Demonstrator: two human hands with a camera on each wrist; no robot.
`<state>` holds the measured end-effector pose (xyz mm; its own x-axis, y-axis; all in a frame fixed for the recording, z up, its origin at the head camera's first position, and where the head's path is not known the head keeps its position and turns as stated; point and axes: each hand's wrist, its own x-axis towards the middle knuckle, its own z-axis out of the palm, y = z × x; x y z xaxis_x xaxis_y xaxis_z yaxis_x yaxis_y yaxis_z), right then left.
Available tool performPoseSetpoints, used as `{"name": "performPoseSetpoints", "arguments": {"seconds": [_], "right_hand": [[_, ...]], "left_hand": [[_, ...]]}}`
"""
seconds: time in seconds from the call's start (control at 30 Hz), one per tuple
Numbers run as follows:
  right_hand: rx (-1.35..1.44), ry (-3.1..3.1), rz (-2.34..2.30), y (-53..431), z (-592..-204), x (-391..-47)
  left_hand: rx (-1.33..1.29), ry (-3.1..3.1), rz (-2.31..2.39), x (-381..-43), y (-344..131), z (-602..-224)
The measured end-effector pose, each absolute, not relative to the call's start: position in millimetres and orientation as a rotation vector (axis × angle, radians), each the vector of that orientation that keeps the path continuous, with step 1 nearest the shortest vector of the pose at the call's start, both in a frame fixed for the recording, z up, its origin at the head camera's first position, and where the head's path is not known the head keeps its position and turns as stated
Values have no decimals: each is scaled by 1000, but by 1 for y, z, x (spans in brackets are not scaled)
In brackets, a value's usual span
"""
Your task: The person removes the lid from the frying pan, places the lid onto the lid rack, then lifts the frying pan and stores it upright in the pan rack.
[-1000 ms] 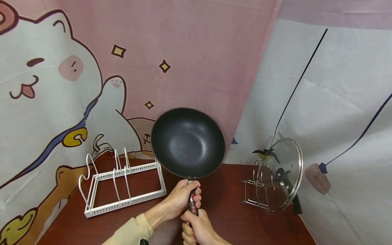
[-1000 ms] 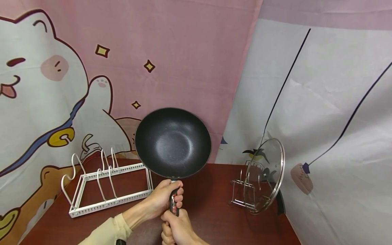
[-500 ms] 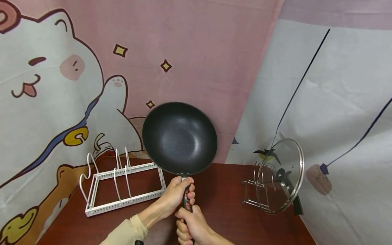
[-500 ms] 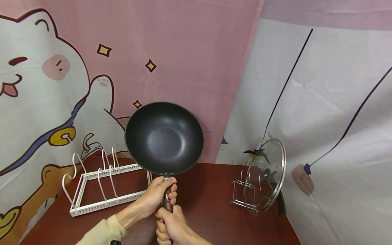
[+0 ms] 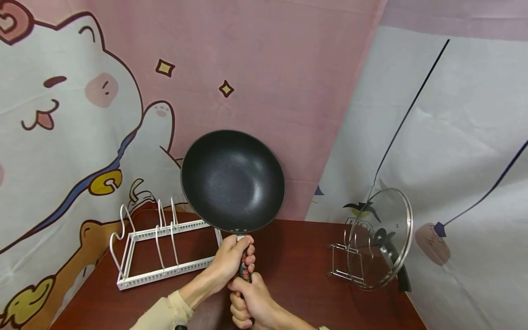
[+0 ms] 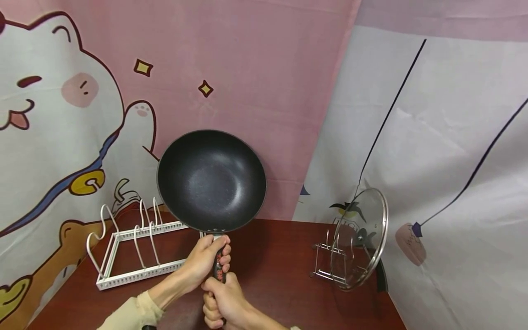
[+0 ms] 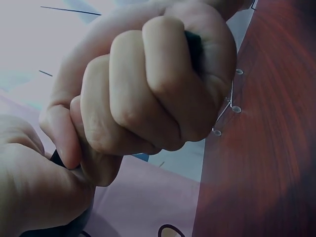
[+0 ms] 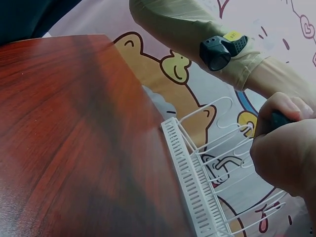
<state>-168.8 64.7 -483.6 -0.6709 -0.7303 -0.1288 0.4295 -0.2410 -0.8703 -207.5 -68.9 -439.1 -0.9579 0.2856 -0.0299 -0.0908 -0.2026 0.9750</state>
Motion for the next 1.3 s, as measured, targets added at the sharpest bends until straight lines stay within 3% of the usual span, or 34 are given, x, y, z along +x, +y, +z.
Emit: {"name": "performPoseSetpoints", "arguments": {"seconds": [1.3], "right_hand": [[-471, 1270, -1804, 34, -484, -187]], "left_hand": [[39, 2173, 2296, -198, -97, -436]]}}
